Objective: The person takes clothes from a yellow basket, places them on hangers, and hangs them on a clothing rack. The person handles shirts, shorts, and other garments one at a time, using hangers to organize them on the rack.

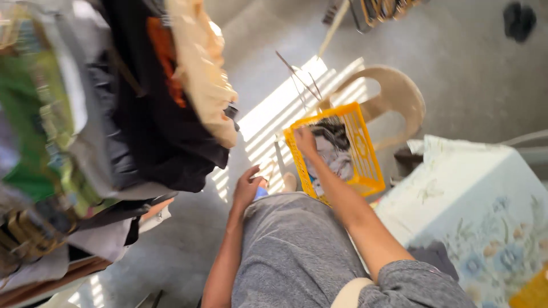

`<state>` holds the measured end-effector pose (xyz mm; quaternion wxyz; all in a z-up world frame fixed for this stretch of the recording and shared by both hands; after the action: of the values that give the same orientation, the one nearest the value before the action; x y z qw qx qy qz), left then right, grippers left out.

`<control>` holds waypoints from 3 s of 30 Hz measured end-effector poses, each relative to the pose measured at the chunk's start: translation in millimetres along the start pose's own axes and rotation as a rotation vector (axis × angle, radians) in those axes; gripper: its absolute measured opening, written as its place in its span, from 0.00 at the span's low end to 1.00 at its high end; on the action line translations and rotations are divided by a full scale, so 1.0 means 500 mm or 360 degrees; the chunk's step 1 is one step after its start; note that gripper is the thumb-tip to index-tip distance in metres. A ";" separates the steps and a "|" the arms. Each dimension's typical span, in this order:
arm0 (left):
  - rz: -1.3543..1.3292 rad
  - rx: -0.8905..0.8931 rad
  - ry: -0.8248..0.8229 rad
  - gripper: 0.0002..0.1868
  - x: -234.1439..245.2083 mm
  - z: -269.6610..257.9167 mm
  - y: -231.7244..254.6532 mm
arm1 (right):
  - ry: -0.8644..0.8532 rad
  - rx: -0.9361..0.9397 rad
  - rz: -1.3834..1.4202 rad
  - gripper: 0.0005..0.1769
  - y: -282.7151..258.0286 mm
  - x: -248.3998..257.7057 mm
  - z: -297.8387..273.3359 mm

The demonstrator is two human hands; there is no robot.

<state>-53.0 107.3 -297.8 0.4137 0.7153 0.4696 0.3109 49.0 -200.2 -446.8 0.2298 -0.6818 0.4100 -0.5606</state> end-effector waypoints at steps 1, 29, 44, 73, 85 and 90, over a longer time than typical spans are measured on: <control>0.0008 0.0029 -0.0038 0.26 0.001 -0.013 0.000 | 0.0009 -0.0047 0.0006 0.17 0.066 0.006 -0.080; 0.0721 0.0727 -0.0515 0.28 -0.200 -0.040 0.132 | -0.0070 -0.0989 0.0842 0.20 0.489 -0.001 -0.182; 0.0412 0.0061 -0.1105 0.48 -0.366 0.163 0.166 | 0.0301 0.0919 0.2566 0.32 -0.089 0.514 -0.639; -0.0544 0.0109 -0.2025 0.25 -0.264 0.149 0.465 | 0.1067 0.1521 0.2437 0.24 -0.218 0.700 -0.806; -0.0728 0.0104 -0.1628 0.29 -0.365 -0.013 0.553 | 0.0214 0.0338 0.0902 0.55 -0.450 0.485 -0.473; 0.0110 -0.0283 -0.1529 0.27 -0.307 0.039 0.345 | 0.0608 0.0354 0.1288 0.07 -0.370 0.508 -0.474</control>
<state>-21.6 -78.3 -163.0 0.6324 0.7550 0.1733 -0.0019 -112.2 -269.8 -94.2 0.4222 -0.3224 0.6156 -0.5821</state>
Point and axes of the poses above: each hand's wrist, its own z-axis towards the middle knuckle, its own x-axis out of the back of the hand, y = z × x, the point moved 6 cm from there along z, towards the middle knuckle, and after that the axes turned 9 degrees about -y, right-handed, at the moved point
